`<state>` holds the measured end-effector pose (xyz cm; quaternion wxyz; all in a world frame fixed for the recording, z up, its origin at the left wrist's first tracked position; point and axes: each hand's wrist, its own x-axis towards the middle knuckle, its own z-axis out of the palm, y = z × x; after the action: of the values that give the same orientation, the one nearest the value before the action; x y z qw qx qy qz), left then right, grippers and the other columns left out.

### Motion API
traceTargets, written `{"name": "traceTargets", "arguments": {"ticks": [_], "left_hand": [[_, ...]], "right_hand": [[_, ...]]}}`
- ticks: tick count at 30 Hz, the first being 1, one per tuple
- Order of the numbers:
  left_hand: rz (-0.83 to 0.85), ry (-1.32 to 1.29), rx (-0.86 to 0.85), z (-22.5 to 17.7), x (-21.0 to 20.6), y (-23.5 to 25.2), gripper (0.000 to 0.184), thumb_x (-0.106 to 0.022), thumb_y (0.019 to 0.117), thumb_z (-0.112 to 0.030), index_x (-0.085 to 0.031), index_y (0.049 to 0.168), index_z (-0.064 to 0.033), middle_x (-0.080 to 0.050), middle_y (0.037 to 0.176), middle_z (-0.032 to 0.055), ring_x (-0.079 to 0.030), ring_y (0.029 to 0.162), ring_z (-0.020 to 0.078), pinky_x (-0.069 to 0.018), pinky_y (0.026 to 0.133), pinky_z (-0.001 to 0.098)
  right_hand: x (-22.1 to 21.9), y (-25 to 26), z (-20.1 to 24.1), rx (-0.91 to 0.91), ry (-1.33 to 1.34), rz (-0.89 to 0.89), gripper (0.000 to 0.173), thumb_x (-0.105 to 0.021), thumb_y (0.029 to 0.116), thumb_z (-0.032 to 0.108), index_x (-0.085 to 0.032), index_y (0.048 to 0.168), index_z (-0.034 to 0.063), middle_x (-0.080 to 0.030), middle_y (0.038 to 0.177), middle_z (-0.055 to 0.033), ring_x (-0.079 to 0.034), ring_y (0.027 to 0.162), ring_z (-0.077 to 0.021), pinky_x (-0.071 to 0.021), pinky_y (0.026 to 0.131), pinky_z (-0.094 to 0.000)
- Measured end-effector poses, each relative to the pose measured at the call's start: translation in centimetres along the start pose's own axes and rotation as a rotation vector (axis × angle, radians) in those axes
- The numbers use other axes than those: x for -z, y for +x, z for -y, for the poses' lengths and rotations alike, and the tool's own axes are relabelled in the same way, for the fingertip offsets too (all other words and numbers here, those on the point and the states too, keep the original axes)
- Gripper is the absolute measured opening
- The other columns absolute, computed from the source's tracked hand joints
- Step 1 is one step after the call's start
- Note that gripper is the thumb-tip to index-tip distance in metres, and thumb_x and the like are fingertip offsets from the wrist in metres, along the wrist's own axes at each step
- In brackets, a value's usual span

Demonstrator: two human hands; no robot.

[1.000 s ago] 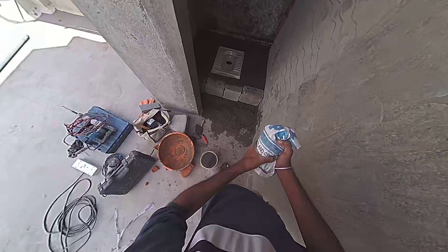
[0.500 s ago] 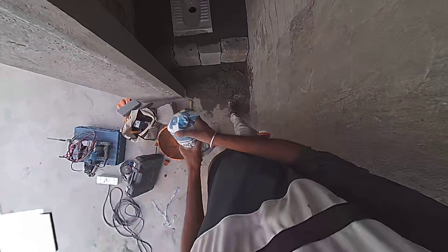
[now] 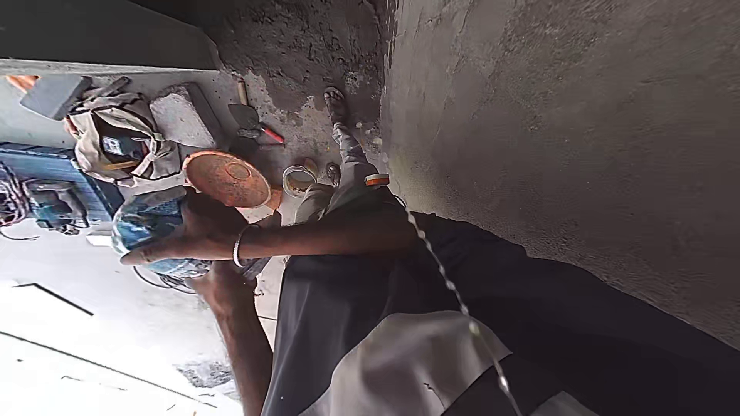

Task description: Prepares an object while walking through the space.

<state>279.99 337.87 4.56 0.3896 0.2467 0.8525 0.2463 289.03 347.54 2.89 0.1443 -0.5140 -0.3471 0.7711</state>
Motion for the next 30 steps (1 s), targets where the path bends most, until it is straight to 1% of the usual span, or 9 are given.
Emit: {"name": "traceTargets", "arguments": {"ticks": [5, 11, 13, 17, 18, 22, 26, 28, 30], "left_hand": [[0.029, -0.047, 0.003, -4.0, -3.3, 2.5, 0.064, -0.069, 0.0823, -0.01, -0.039, 0.137, -0.0001, -0.064, 0.107, 0.0067, -0.068, 0.091, 0.0096, -0.061, 0.079, 0.0319], [0.02, -0.022, -0.197, -9.2, -5.8, 5.0, 0.078, -0.08, 0.0667, -0.013, -0.043, 0.133, 0.0073, -0.066, 0.106, 0.0061, -0.067, 0.093, 0.0035, -0.0588, 0.082, 0.0255], [0.007, 0.062, -0.252, -11.1, -6.3, 6.8, 0.082, -0.082, 0.0645, -0.02, -0.046, 0.132, 0.0094, -0.067, 0.108, 0.0094, -0.067, 0.095, 0.0036, -0.0567, 0.085, 0.0244], [0.038, 0.183, -0.313, -15.6, -7.1, 10.6, 0.075, -0.082, 0.0659, -0.026, -0.056, 0.126, 0.0102, -0.069, 0.107, 0.018, -0.068, 0.1, 0.0178, -0.0533, 0.091, 0.038], [0.078, 0.156, -0.321, -16.8, -7.2, 11.5, 0.072, -0.083, 0.0665, -0.025, -0.057, 0.124, 0.0099, -0.069, 0.106, 0.0179, -0.067, 0.1, 0.0185, -0.0529, 0.091, 0.0389], [0.307, -0.001, -0.374, -20.8, -6.6, 15.7, 0.074, -0.088, 0.0662, -0.032, -0.059, 0.123, 0.0052, -0.072, 0.104, 0.0074, -0.069, 0.097, 0.0064, -0.0568, 0.091, 0.0267], [0.417, 0.067, -0.489, -23.0, -6.3, 18.7, 0.083, -0.088, 0.0694, -0.04, -0.058, 0.129, 0.0088, -0.071, 0.114, 0.0172, -0.068, 0.109, 0.0186, -0.0522, 0.101, 0.0378], [0.455, 0.051, -0.529, -24.1, -6.8, 20.0, 0.082, -0.088, 0.0695, -0.042, -0.059, 0.129, 0.007, -0.072, 0.113, 0.0151, -0.069, 0.108, 0.0168, -0.0534, 0.101, 0.0367], [0.493, 0.014, -0.537, -24.8, -7.5, 20.5, 0.084, -0.088, 0.0699, -0.044, -0.057, 0.131, 0.0058, -0.072, 0.115, 0.0138, -0.069, 0.109, 0.0156, -0.0537, 0.101, 0.0358]], "right_hand": [[3.7, 2.7, 2.6, 0.052, 0.053, -0.079, 0.073, -0.087, 0.077, 0.053, -0.063, 0.12, -0.0003, -0.07, 0.099, -0.0155, -0.07, 0.092, -0.0281, -0.0591, 0.076, -0.0507], [5.2, 4.9, 6.3, 0.128, 0.163, -0.292, 0.09, -0.092, 0.0684, 0.051, -0.055, 0.135, 0.0026, -0.069, 0.114, -0.0164, -0.068, 0.106, -0.0267, -0.0582, 0.091, -0.0489], [5.9, 5.6, 8.3, 0.2, 0.21, -0.364, 0.088, -0.095, 0.0691, 0.043, -0.054, 0.138, 0.0063, -0.069, 0.12, -0.0142, -0.067, 0.112, -0.0231, -0.0571, 0.096, -0.0463], [7.6, 7.7, 13.0, 0.244, 0.183, -0.475, 0.088, -0.091, 0.0751, 0.039, -0.047, 0.143, 0.006, -0.066, 0.127, -0.015, -0.065, 0.116, -0.0219, -0.0549, 0.1, -0.0435], [8.2, 8.2, 14.5, 0.226, 0.166, -0.495, 0.088, -0.091, 0.0748, 0.04, -0.047, 0.143, 0.0058, -0.066, 0.125, -0.0152, -0.065, 0.115, -0.0224, -0.0551, 0.099, -0.0441], [10.8, 11.1, 19.1, 0.251, 0.175, -0.5, 0.08, -0.092, 0.0722, 0.035, -0.054, 0.136, 0.0046, -0.07, 0.115, -0.0131, -0.069, 0.107, -0.0196, -0.0575, 0.096, -0.0412], [12.5, 11.9, 21.4, 0.268, 0.272, -0.466, 0.069, -0.086, 0.0801, 0.02, -0.053, 0.137, 0.0009, -0.07, 0.117, -0.0168, -0.07, 0.106, -0.0215, -0.0591, 0.094, -0.0382], [13.7, 12.3, 22.6, 0.249, 0.254, -0.45, 0.072, -0.084, 0.08, 0.022, -0.05, 0.14, 0.0008, -0.068, 0.119, -0.0173, -0.069, 0.107, -0.022, -0.058, 0.095, -0.0384], [14.4, 12.5, 23.8, 0.26, 0.23, -0.452, 0.068, -0.084, 0.0776, 0.022, -0.055, 0.135, -0.0002, -0.07, 0.114, -0.0155, -0.07, 0.102, -0.0204, -0.0595, 0.091, -0.0371]]}}
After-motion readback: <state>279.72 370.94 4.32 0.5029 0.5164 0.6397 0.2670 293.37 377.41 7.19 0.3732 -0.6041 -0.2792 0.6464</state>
